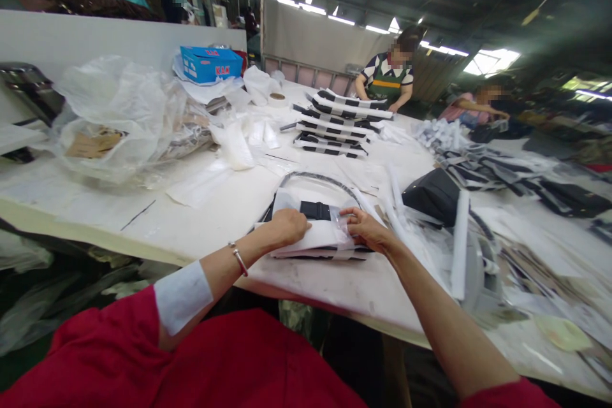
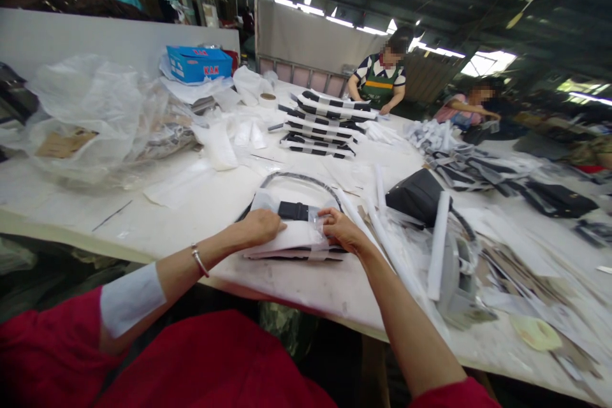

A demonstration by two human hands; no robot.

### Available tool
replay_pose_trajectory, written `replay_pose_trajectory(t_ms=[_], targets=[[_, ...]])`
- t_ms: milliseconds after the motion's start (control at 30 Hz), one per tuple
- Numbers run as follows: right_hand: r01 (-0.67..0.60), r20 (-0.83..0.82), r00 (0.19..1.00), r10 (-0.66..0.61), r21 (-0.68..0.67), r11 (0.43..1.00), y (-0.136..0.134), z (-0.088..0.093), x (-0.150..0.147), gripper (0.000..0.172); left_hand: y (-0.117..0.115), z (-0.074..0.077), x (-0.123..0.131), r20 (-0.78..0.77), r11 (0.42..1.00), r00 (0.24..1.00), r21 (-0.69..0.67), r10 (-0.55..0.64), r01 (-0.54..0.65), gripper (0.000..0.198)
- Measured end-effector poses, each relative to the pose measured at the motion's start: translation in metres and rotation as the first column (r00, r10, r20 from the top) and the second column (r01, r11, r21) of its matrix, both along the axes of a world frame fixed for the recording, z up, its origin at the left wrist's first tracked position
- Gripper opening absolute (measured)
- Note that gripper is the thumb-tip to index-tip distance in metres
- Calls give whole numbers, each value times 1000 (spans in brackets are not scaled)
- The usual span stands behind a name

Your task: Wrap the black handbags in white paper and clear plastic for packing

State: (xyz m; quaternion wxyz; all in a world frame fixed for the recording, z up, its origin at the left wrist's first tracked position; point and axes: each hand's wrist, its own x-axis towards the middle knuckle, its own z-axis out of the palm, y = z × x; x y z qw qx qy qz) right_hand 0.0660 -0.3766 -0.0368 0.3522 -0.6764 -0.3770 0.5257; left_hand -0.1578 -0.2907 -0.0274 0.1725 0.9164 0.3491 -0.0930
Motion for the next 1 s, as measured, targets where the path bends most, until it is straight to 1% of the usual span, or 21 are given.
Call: replay_pose_trajectory(t_ms=[100,167,333,467,600,700,833,1000], targets=[[26,129,991,-21,-34,999,3,-2,1,38,-4,3,1,-27,999,1000,37,13,-12,46],[15,159,987,-3,-75,997,4,-3,4,33,-6,4,1,-26,999,1000,54,7,-5,45],[-82,136,985,103,-154,985,6,-7,8,22,-8,4,1,-22,998,1000,67,-5,6,45],[-120,109,985,136,-145,982,7,-8,7,23,-6,4,4,-28,999,1000,52,-1,3,45],[-74,112,990,87,-114,991,6,-9,6,21,-4,5,5,-39,999,999,31,6,-5,48],[-12,122,992,24,-101,995,4,-8,6,26,-1,6,3,-51,1000,999,9,10,-10,53],[99,162,983,-87,-65,993,-1,-6,9,35,6,7,-6,-47,1000,999,-27,-14,13,58],[192,202,961,-186,-9,981,-12,1,13,41,15,6,-17,-20,997,999,-67,-31,30,53]])
